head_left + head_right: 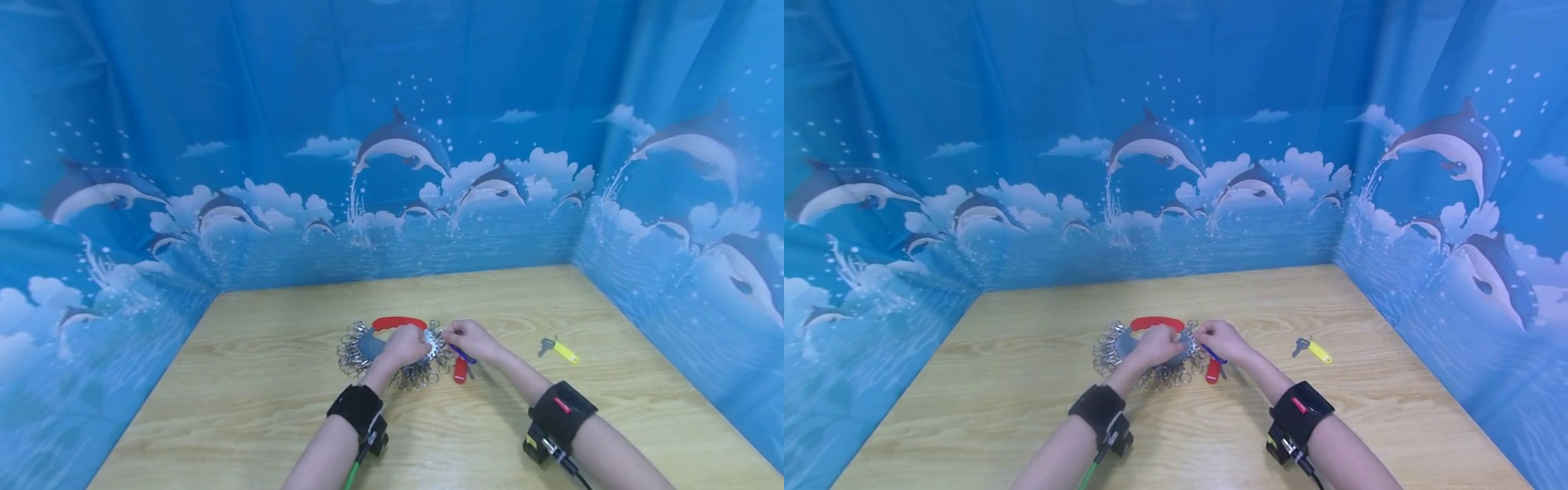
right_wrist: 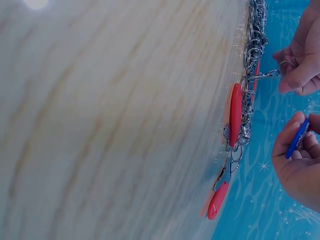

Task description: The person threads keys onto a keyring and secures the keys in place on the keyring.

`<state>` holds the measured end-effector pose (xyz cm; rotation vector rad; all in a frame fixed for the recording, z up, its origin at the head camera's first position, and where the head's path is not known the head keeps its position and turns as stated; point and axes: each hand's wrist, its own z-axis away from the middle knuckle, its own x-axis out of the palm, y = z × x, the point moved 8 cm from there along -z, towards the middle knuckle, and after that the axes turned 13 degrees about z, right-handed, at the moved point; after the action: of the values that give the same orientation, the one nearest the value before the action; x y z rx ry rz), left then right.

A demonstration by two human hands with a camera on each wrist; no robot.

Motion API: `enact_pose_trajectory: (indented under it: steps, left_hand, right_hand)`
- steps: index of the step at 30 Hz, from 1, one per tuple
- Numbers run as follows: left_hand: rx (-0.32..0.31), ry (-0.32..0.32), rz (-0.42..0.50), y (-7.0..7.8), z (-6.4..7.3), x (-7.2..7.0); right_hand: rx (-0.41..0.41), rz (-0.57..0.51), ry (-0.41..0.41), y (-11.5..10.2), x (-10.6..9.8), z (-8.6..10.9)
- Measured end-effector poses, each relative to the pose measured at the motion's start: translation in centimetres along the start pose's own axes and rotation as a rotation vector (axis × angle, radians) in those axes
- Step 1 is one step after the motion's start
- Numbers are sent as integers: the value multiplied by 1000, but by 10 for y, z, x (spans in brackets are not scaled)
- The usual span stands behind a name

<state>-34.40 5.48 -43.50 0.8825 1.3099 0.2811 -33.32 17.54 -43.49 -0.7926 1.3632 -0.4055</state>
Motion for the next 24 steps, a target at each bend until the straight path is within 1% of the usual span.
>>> enact_pose_trajectory:
  steps: [2,6,9,11,14,19,22,24]
  left_hand:
    - [-17,14,-10,0,0,-2]
    - [-27,28,-25,1,2,-3]
    - [-34,29,-6,0,1,-2]
    - [-39,29,29,-2,0,-1]
    - [-37,9,153,-4,-1,0]
    - [-24,-70,407,-5,-3,5]
    - [-3,-113,497,-3,-2,7]
    - [7,-137,531,-2,-2,9]
  right_hand:
    - [-3,8,4,0,-1,0]
    - [-7,23,21,-1,-3,0]
    - [-26,30,37,-3,-2,1]
    - [-38,36,47,-4,-2,1]
    - [-40,45,64,-5,-2,1]
    - [-32,65,82,-2,0,0]
    - [-43,89,79,0,4,-1]
    - [-56,94,70,0,7,-1]
